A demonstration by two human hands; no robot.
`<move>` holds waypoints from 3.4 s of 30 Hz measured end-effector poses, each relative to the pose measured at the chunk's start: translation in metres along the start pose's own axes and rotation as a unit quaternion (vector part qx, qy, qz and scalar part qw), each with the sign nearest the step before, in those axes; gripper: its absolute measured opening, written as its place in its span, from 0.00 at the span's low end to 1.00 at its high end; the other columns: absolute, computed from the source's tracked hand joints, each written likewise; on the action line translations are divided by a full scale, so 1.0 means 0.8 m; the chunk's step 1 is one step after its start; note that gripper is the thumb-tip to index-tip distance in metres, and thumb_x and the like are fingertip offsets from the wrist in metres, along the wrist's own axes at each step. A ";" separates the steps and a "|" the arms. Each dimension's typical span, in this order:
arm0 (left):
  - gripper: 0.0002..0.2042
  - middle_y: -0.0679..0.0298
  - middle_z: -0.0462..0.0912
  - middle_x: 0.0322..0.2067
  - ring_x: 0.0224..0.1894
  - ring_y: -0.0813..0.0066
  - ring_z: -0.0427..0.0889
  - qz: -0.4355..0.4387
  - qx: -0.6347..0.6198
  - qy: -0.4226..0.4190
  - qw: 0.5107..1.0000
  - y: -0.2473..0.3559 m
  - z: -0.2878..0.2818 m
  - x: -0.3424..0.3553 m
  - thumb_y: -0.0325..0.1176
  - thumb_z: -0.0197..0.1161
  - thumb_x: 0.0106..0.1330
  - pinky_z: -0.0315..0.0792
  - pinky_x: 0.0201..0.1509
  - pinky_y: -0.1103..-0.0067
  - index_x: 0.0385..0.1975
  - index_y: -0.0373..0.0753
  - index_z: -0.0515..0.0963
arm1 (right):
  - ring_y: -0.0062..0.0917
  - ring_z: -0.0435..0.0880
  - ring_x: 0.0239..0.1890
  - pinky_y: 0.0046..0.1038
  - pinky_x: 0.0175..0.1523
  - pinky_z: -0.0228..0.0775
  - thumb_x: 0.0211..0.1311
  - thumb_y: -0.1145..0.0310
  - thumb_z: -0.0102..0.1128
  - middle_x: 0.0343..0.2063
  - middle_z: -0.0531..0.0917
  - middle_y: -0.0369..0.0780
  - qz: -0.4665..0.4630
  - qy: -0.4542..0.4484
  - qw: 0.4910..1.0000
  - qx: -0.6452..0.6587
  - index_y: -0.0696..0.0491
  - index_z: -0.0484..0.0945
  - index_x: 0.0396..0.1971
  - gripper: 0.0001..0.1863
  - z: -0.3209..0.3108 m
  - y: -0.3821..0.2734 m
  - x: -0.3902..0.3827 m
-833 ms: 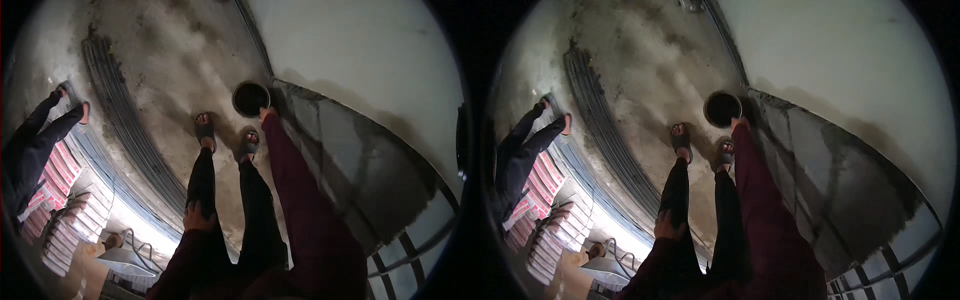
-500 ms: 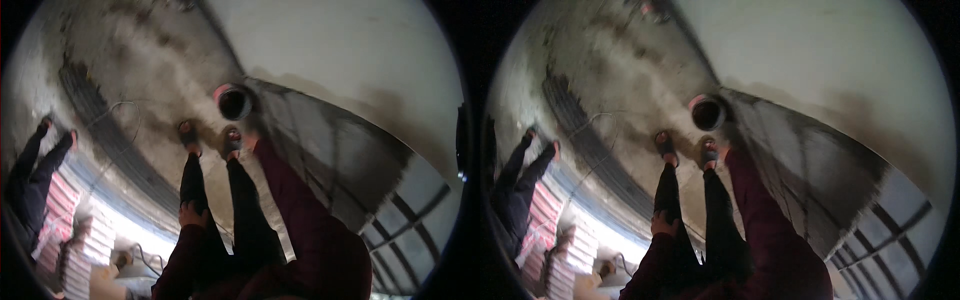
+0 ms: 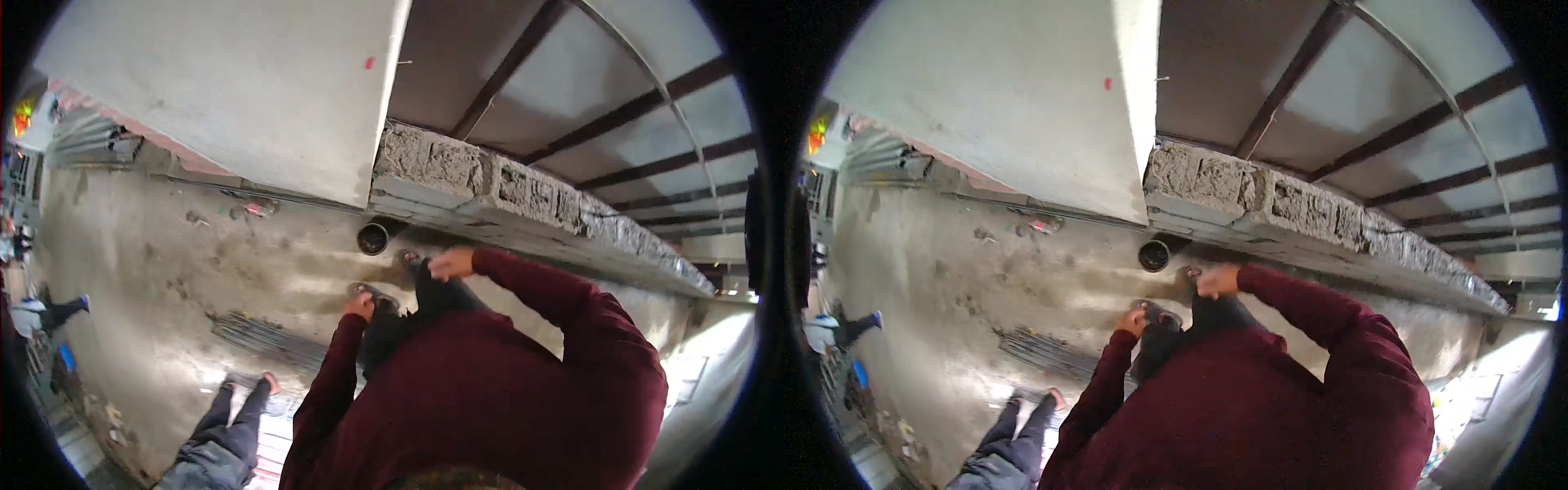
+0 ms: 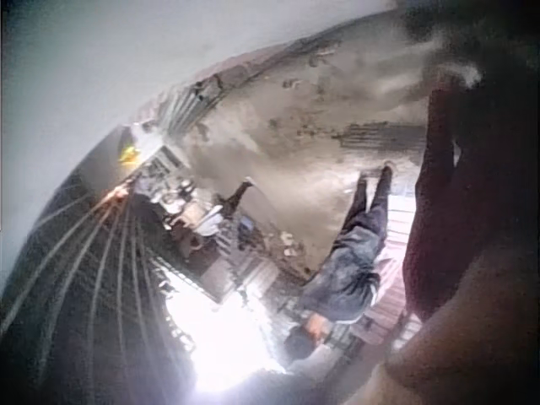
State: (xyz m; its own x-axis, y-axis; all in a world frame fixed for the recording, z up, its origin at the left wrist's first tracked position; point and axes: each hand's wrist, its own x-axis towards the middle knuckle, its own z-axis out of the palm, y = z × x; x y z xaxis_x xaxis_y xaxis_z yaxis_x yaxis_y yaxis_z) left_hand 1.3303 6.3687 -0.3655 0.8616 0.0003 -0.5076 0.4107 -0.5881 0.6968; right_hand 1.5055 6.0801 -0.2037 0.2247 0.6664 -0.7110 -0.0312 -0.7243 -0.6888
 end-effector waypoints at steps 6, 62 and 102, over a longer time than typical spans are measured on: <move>0.17 0.53 0.77 0.40 0.37 0.54 0.77 0.143 0.033 0.134 0.980 0.146 -0.095 0.061 0.36 0.57 0.54 0.70 0.40 0.66 0.43 0.35 0.73 | 0.30 0.81 0.34 0.29 0.41 0.71 0.56 0.60 0.56 0.30 0.81 0.42 -0.124 0.464 0.877 -0.021 0.53 0.77 0.37 0.14 -0.126 -0.077 -0.023; 0.21 0.59 0.72 0.29 0.29 0.68 0.72 0.143 -0.031 0.275 0.950 0.399 -0.128 0.270 0.29 0.58 0.53 0.68 0.33 0.75 0.49 0.32 0.69 | 0.21 0.76 0.40 0.24 0.49 0.66 0.52 0.55 0.58 0.36 0.82 0.35 -0.212 0.152 0.961 0.095 0.51 0.79 0.39 0.19 -0.389 -0.027 0.216; 0.29 0.43 0.76 0.40 0.42 0.50 0.77 -0.022 0.093 0.230 0.969 0.423 -0.137 0.297 0.39 0.55 0.53 0.69 0.48 0.67 0.56 0.33 0.63 | 0.19 0.78 0.39 0.22 0.49 0.66 0.54 0.61 0.59 0.34 0.82 0.34 -0.225 0.198 0.944 0.135 0.50 0.80 0.38 0.13 -0.379 -0.024 0.224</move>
State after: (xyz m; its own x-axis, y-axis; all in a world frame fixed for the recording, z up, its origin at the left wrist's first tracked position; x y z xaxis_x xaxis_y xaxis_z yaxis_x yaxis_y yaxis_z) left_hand 1.7069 6.2583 -0.1948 0.9041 0.3628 -0.2257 0.4254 -0.7146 0.5554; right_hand 1.8418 6.1593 -0.2747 0.6200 0.7384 -0.2653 -0.0810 -0.2760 -0.9577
